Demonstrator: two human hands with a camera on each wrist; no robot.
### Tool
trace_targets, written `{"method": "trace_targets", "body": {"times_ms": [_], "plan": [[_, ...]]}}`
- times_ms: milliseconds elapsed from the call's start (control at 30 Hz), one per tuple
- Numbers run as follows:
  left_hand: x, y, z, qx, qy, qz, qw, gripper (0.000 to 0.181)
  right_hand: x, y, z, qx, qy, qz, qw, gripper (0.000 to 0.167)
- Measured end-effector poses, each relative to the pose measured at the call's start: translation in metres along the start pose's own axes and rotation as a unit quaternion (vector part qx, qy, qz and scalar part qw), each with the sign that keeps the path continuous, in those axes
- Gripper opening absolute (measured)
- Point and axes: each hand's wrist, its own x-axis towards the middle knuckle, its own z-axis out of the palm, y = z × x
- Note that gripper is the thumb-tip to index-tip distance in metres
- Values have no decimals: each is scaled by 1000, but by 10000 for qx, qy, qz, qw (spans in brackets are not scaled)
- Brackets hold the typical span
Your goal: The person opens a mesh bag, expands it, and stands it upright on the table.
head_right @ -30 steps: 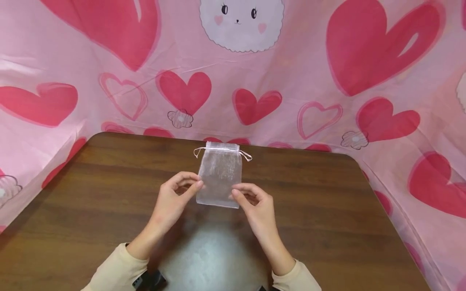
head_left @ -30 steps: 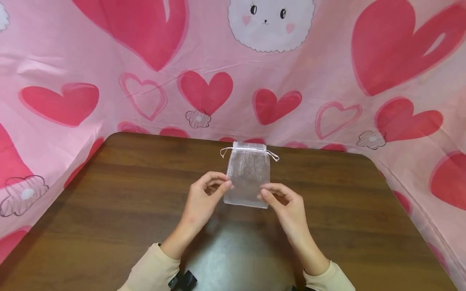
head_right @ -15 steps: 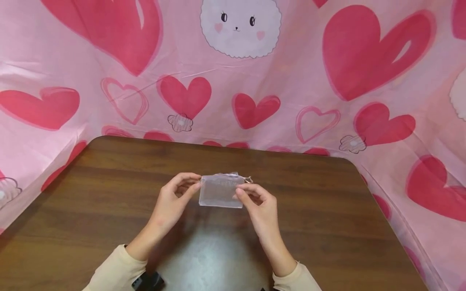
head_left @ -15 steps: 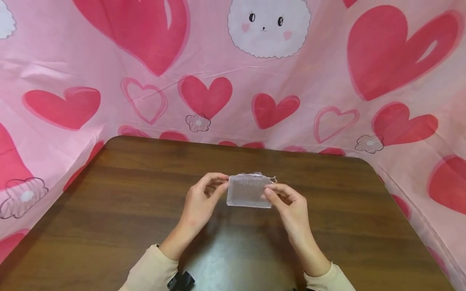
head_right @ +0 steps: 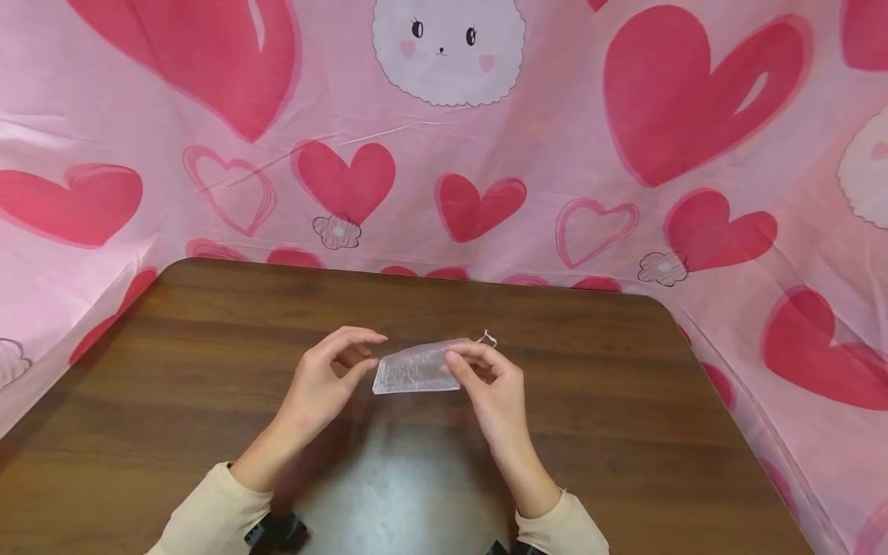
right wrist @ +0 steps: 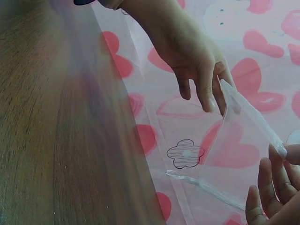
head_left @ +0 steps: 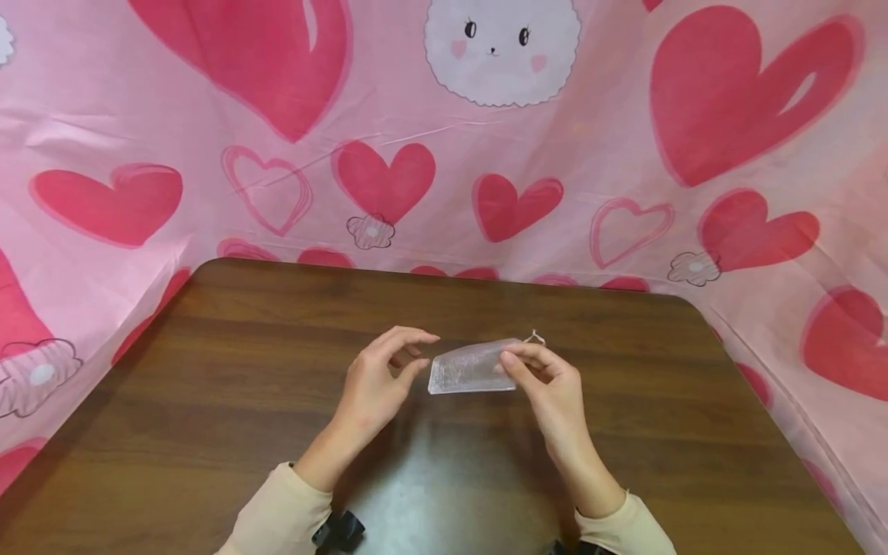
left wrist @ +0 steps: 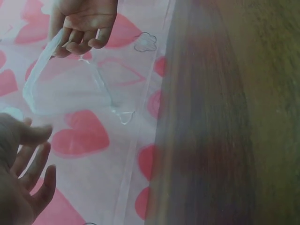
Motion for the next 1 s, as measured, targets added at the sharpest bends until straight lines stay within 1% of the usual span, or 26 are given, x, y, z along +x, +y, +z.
{"method": "trace_targets", "body": {"times_ms": [133, 233, 333, 467, 567, 733, 867, 1000], "plan": [[-1, -1, 1, 214, -233, 163, 9994, 45, 1, 0, 0, 24, 0, -4, 10000, 6], [-2, -1, 0, 288, -285, 303, 9987, 43, 1, -1, 0, -36, -24, 34, 10000, 10], [-2, -1, -1, 280, -197, 489, 9982, 35, 0, -1, 0, -146, -16, 94, 9998, 17], [0, -1, -3, 259, 50, 653, 9975, 24, 0, -2, 0, -408, -5, 141, 9991, 21], [0, 0, -5, 285, 211, 540, 9979, 20, 1, -2, 0, -601, 12, 82, 9982, 21], [0, 0, -5, 319, 286, 185, 9989, 16, 3, -2, -2, -743, 49, -40, 9972, 17], [-1, 2, -5, 360, 314, -15, 9989, 14, 4, -1, -4, -584, -32, -228, 9980, 16], [-1, 3, -5, 419, 318, -248, 9983, 11, 5, -3, -4, -269, -28, -491, 9984, 17]]}}
